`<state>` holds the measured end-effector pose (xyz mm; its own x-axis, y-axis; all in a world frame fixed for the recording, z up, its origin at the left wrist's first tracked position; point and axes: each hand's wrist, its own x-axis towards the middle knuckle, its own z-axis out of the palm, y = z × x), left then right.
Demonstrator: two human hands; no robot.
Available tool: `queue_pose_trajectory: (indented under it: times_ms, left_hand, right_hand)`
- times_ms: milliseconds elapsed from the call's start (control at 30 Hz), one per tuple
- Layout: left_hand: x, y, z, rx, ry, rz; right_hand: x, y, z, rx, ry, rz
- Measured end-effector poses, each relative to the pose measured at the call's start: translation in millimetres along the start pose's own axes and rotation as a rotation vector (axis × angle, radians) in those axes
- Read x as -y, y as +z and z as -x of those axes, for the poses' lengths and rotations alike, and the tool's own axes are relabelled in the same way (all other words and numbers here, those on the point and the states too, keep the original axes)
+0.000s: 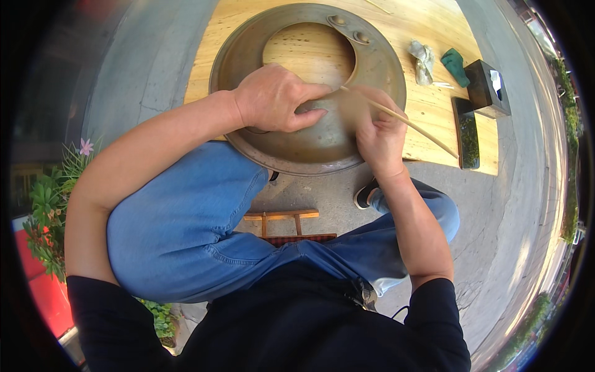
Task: The person uses a wooden stick to carve decorative swirls and circular indentations into a round metal lid. They periodically wipe the surface with a cloth to remove debris and inspect the carved details.
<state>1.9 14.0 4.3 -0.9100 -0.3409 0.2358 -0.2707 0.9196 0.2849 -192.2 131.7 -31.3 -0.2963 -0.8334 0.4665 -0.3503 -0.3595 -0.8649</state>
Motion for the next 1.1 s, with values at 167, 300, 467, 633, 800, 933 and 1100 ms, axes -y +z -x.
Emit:
queue_pose_trajectory:
  times_ms: [167, 300, 467, 633, 800, 933, 1100]
  left_hand:
    - [2, 2, -1, -0.014, 0.012, 0.009]
    - [2, 4, 0, -0.035, 0.025, 0.022]
    - [5, 7, 0, -0.058, 0.015, 0.025]
    - [3, 6, 0, -0.045, 0.017, 0.023]
    - [2, 2, 0, -0.016, 0.01, 0.023]
    - [4, 6, 1, -0.059, 0.018, 0.011]
    - [2, 3, -1, -0.003, 0.011, 0.02]
  right_hand:
    - [-4, 1, 1, -0.005, -0.048, 0.006]
    - [-6, -4, -2, 0.066, -0.347, 0.235]
    - [-1, -1, 3, 0.022, 0.083, -0.037]
    - [-5, -3, -1, 0.034, -0.108, 0.065]
    - [3, 0, 3, 0.01, 0.199, -0.113]
    - [3, -1, 1, 0.01, 0.291, -0.191]
    - [0, -5, 2, 0.074, 0.202, -0.175]
